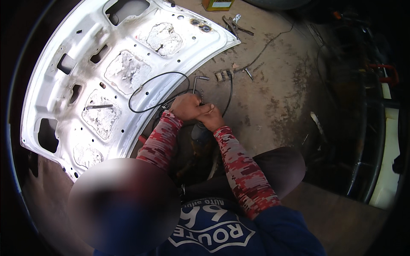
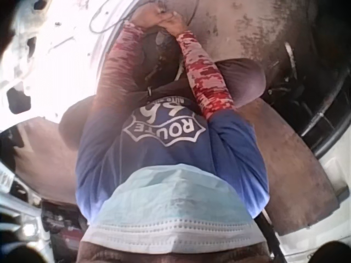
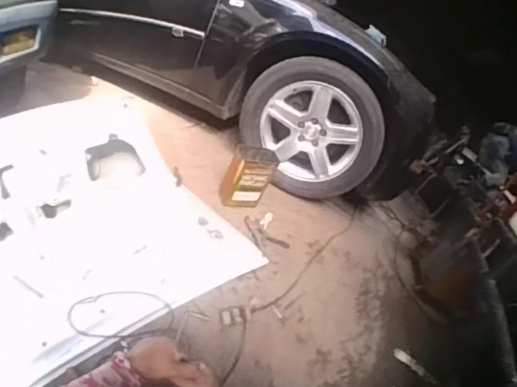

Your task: The person is repairing a white car door panel by hammering out dents and using a power tool to grind or smooth the surface. They handle a hammer, a power tool, and the door panel itself.

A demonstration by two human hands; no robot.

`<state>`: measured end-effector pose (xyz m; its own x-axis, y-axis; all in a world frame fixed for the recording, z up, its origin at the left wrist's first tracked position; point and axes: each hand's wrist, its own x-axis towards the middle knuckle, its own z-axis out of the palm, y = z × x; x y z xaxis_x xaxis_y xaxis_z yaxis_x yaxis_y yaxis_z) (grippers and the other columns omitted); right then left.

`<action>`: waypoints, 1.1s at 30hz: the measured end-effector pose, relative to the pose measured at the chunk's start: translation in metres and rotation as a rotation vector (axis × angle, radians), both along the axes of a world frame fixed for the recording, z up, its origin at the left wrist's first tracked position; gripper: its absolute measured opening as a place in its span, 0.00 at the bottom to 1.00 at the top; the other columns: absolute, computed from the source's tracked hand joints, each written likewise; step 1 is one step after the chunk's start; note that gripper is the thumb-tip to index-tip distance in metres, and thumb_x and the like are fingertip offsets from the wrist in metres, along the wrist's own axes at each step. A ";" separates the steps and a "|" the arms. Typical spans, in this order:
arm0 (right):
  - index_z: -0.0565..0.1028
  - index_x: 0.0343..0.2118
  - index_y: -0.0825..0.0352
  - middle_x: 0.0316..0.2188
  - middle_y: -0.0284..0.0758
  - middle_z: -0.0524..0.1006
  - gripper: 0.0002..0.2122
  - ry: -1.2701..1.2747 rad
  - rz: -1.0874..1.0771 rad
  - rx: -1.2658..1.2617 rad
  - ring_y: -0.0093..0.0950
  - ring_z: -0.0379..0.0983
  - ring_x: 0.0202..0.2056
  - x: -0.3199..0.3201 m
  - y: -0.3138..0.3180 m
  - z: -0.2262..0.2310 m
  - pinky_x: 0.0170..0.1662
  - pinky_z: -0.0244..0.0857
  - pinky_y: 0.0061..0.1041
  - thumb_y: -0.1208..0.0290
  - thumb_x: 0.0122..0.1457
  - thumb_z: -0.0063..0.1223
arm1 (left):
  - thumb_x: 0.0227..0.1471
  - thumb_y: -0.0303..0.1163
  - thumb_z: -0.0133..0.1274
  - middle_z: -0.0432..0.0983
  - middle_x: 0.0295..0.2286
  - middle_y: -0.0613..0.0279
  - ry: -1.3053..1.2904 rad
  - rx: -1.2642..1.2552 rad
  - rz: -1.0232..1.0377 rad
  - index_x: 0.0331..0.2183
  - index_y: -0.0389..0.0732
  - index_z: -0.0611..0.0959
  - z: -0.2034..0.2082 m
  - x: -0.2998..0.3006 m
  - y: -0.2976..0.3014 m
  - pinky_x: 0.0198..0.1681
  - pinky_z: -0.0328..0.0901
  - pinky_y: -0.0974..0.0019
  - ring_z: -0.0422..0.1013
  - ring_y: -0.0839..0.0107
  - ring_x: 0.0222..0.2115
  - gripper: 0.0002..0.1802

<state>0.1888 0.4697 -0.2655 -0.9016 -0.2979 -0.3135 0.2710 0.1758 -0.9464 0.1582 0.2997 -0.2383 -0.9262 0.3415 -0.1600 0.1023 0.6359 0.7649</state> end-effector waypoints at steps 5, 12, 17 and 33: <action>0.79 0.29 0.71 0.26 0.44 0.80 0.12 0.239 -0.187 0.281 0.40 0.81 0.31 0.011 -0.021 -0.013 0.36 0.72 0.34 0.69 0.48 0.70 | 0.53 0.64 0.56 0.72 0.15 0.43 0.120 -0.053 0.016 0.14 0.35 0.79 -0.005 0.001 0.001 0.25 0.65 0.47 0.73 0.44 0.20 0.39; 0.76 0.21 0.69 0.24 0.49 0.78 0.12 0.621 -0.402 0.732 0.53 0.76 0.29 0.015 -0.032 -0.017 0.31 0.67 0.48 0.65 0.50 0.62 | 0.54 0.65 0.55 0.73 0.15 0.43 0.179 -0.114 -0.052 0.13 0.36 0.78 -0.003 0.000 0.006 0.25 0.66 0.47 0.74 0.44 0.20 0.40; 0.76 0.21 0.68 0.23 0.48 0.78 0.10 0.316 -0.502 0.709 0.52 0.76 0.28 0.022 -0.038 -0.016 0.31 0.67 0.46 0.67 0.50 0.63 | 0.55 0.66 0.54 0.71 0.13 0.48 0.123 -0.061 -0.086 0.15 0.36 0.78 -0.005 -0.003 0.007 0.24 0.65 0.51 0.72 0.48 0.18 0.40; 0.74 0.27 0.73 0.19 0.36 0.75 0.04 0.092 -0.999 0.174 0.28 0.74 0.18 0.022 0.078 0.114 0.25 0.67 0.28 0.78 0.52 0.58 | 0.52 0.45 0.57 0.83 0.35 0.46 -0.145 -0.458 -0.048 0.34 0.40 0.84 -0.140 0.067 0.053 0.40 0.75 0.49 0.81 0.50 0.39 0.17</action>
<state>0.2108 0.5480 -0.1518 -0.7361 0.6474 -0.1976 0.2969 0.0464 -0.9538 0.2255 0.3525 -0.3782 -0.8679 0.2480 -0.4304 0.0531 0.9078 0.4159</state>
